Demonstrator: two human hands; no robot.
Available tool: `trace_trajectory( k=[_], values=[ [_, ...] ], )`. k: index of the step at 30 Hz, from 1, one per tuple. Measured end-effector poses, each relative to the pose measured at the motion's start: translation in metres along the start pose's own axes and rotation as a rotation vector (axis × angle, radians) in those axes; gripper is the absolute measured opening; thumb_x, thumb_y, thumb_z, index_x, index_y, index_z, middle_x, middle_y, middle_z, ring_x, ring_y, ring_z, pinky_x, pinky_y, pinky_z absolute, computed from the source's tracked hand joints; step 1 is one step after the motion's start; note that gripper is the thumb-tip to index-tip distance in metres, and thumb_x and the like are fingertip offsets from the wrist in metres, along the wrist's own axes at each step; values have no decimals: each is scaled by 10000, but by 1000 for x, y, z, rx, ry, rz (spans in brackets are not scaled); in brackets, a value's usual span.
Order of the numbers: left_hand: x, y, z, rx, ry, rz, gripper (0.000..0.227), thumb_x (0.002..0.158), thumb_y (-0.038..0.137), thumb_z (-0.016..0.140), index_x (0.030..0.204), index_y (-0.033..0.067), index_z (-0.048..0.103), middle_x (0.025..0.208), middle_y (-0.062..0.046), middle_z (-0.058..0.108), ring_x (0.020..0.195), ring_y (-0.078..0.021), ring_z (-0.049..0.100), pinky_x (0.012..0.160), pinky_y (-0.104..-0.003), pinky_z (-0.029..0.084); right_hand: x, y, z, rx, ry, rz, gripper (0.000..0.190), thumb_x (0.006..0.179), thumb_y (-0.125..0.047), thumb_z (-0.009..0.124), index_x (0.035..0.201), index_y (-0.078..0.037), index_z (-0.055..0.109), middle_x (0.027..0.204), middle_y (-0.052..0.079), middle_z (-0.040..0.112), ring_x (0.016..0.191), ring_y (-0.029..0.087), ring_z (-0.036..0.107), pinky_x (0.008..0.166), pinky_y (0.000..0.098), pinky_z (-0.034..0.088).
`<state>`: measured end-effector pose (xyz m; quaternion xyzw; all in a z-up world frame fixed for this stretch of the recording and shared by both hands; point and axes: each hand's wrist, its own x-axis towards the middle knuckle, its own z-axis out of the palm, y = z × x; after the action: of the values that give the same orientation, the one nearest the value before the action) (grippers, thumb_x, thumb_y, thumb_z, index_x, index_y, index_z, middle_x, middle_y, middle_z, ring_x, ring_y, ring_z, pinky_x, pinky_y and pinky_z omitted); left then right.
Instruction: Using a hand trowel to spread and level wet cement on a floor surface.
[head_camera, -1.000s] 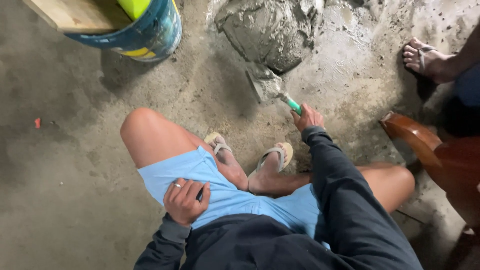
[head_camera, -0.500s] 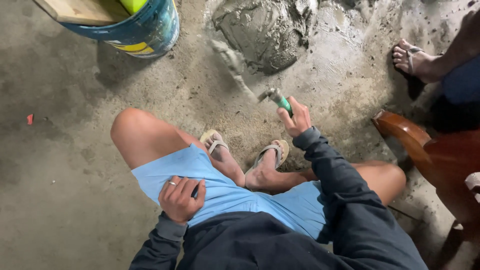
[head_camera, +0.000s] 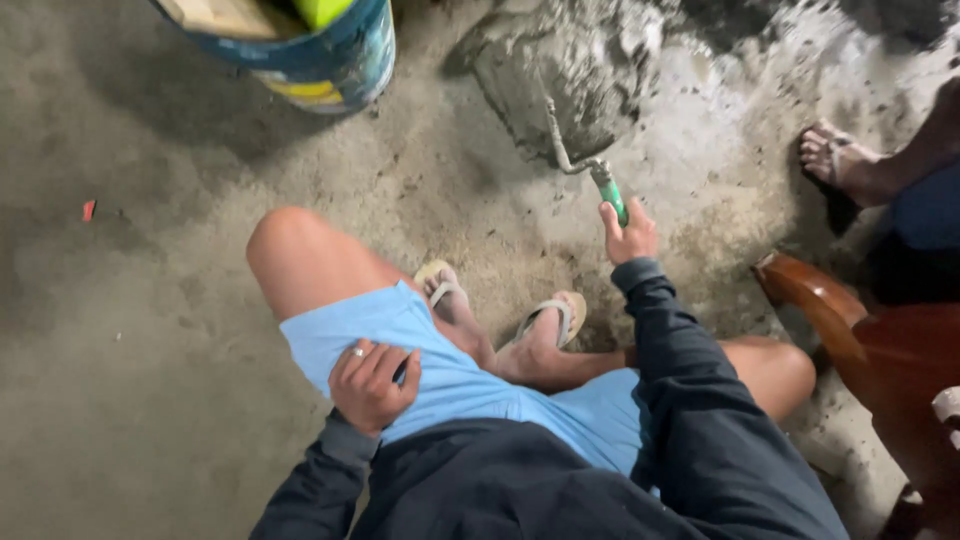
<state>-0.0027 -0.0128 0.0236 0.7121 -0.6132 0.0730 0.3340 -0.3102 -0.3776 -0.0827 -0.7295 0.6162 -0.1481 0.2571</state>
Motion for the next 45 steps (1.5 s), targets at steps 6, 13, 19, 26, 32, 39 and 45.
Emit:
trace_trajectory(
  k=[6,13,19,26,32,39,45],
  values=[
    [32,12,-14,25,84,14,330,964,311,665,669,202,567,566,41,405,511,-184,482,560,-298,456,-4,-3,-12,-394,-117,16,423,990,-639,607,1154,-250,576,917,178,722,944,439,723,863,551,538],
    [36,10,-15,33,72,20,321,969,314,676,688,195,576,563,31,392,512,-184,470,551,-298,454,28,-22,19,-517,-249,123,456,1027,-664,441,1210,-277,597,1053,150,734,1027,421,717,926,539,537],
    [33,12,-14,53,46,8,318,993,340,648,714,201,581,588,41,400,543,-174,497,573,-314,469,35,-27,61,-441,-325,115,458,980,-607,482,1190,-231,640,1007,206,753,1010,431,729,907,546,554],
    [33,6,-10,46,69,11,315,960,301,676,685,195,563,583,35,397,516,-194,478,558,-302,452,1,-3,21,-476,-397,109,529,1004,-659,430,1164,-189,612,990,237,745,1014,461,720,912,557,541],
    [27,0,-4,68,36,27,291,959,345,656,704,219,596,607,44,417,546,-179,522,577,-312,464,-22,-19,37,-498,-520,76,561,987,-677,438,1097,-166,641,995,245,750,1020,471,716,908,573,551],
    [31,6,-6,67,37,36,322,980,328,642,691,204,578,570,41,376,505,-169,470,537,-295,443,39,-27,71,-498,-361,177,494,1002,-646,426,1158,-219,618,1013,175,764,1019,422,734,888,564,558],
    [-14,-4,8,28,-112,-3,189,1033,357,632,998,180,689,931,-8,666,973,-299,649,910,-526,590,52,-57,87,-377,-274,295,541,1015,-615,460,1267,-156,594,1075,251,719,1001,508,669,849,601,492]
  ],
)
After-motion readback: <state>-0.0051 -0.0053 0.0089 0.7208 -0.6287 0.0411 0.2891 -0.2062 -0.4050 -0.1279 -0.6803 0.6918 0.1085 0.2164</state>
